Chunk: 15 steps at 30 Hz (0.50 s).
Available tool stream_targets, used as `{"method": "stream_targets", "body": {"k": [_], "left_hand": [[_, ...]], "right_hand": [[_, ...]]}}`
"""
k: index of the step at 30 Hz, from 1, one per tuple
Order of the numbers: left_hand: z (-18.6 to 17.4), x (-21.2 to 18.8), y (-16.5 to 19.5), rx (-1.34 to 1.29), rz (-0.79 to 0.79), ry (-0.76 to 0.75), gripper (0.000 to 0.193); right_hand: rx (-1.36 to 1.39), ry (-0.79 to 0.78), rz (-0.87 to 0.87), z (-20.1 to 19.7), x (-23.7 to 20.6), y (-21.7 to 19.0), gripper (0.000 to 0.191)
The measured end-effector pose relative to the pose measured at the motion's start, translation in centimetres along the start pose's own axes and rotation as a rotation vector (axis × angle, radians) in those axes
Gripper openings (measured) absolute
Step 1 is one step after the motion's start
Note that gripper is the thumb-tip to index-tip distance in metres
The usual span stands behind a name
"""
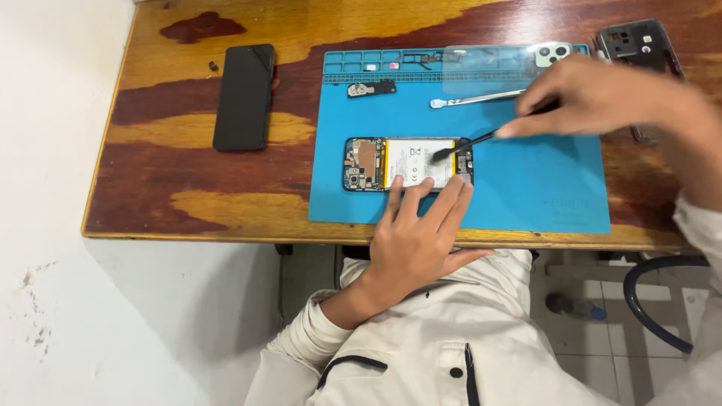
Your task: The person works on a disassembled smartphone on a blue mat, using tweezers and a brush to handle small internal components. They lift and reposition parts near the battery, clean surfaces, and place a black plastic cover over the battery area before continuing to adjust small pieces with tweezers.
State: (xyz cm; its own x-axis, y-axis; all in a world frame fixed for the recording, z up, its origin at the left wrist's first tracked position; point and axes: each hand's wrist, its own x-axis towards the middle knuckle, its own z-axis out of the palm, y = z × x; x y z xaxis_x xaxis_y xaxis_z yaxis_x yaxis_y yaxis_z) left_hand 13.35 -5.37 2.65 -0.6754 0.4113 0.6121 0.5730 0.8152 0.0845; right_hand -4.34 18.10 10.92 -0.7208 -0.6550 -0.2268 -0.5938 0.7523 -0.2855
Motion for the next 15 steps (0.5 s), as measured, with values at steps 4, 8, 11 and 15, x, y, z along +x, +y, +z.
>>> {"method": "stream_targets", "body": {"k": [4, 8, 11, 15], "left_hand": [[0.1, 0.0, 0.0, -0.008, -0.006, -0.001, 0.081], [0.2, 0.1, 0.2, -0.012, -0.017, -0.001, 0.081], [0.3, 0.0, 0.1, -0.005, -0.006, 0.001, 0.081], [0.5, -0.1, 0.1, 0.005, -0.003, -0.006, 0.081]], "right_hand": [[0.017, 0.228, -0.063, 2.2, 0.8, -1.9, 0.04], [-0.012, 0.383, -0.092, 4.0, 1.8, -4.9, 0.04], [-0.066, 0.391, -0.034, 4.4, 2.4, -7.2, 0.039], [0.006, 0.328, -0.082, 2.3, 2.2, -7.0, 0.042]]}}
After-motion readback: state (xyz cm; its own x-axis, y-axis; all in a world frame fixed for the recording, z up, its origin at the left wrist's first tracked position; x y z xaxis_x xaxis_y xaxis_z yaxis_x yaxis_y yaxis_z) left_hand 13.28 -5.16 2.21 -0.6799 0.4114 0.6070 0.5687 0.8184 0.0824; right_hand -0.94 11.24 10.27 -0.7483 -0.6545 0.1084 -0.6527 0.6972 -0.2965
